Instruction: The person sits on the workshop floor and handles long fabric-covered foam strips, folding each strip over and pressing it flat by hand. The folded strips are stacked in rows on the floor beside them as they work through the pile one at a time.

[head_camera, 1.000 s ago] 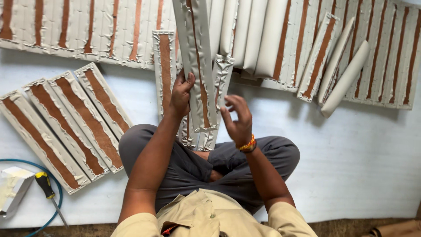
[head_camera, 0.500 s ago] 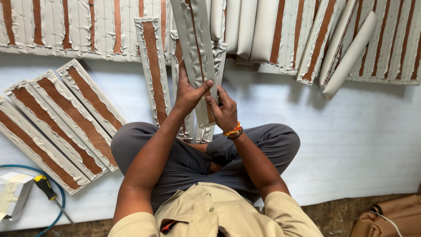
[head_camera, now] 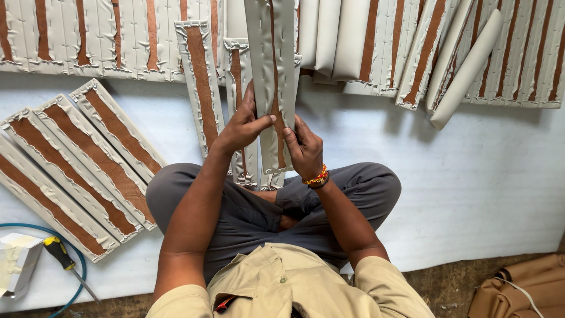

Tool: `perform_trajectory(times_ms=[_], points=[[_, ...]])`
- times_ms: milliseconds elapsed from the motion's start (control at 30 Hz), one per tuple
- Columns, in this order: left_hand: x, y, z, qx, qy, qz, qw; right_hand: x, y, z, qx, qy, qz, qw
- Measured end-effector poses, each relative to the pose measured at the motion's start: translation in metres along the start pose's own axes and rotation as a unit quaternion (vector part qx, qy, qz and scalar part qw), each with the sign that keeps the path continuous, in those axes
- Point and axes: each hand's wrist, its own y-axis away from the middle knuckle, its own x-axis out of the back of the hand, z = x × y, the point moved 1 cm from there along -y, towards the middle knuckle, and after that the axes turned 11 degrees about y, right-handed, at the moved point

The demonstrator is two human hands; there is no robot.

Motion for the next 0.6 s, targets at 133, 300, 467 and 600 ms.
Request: perform_trajectory(times_ms=[133,300,467,600], points=[[0.003,0.0,-0.001,0.039,0.027,0.017,0.999,0.004,-0.003,-0.004,0.016,-0.018,-0.003,1.0],[-0.003,-0.001,-0.011,0.063,0.009,0.014,0.998,0.007,-0.029,-0.005,0.044,0.007,0.055,0.997],[-0.012,0.0,-0.023,-0.017,-0.12,-0.006,0.993,0.004,-0.052,-0.002,-0.031,-0.034,0.048,0.998],[-0.016,0.001,-0.028,-0.046,-0.145,0.001,0.988,-0.001,-0.05,0.004,-0.058,-0.032,0.069,0.995]])
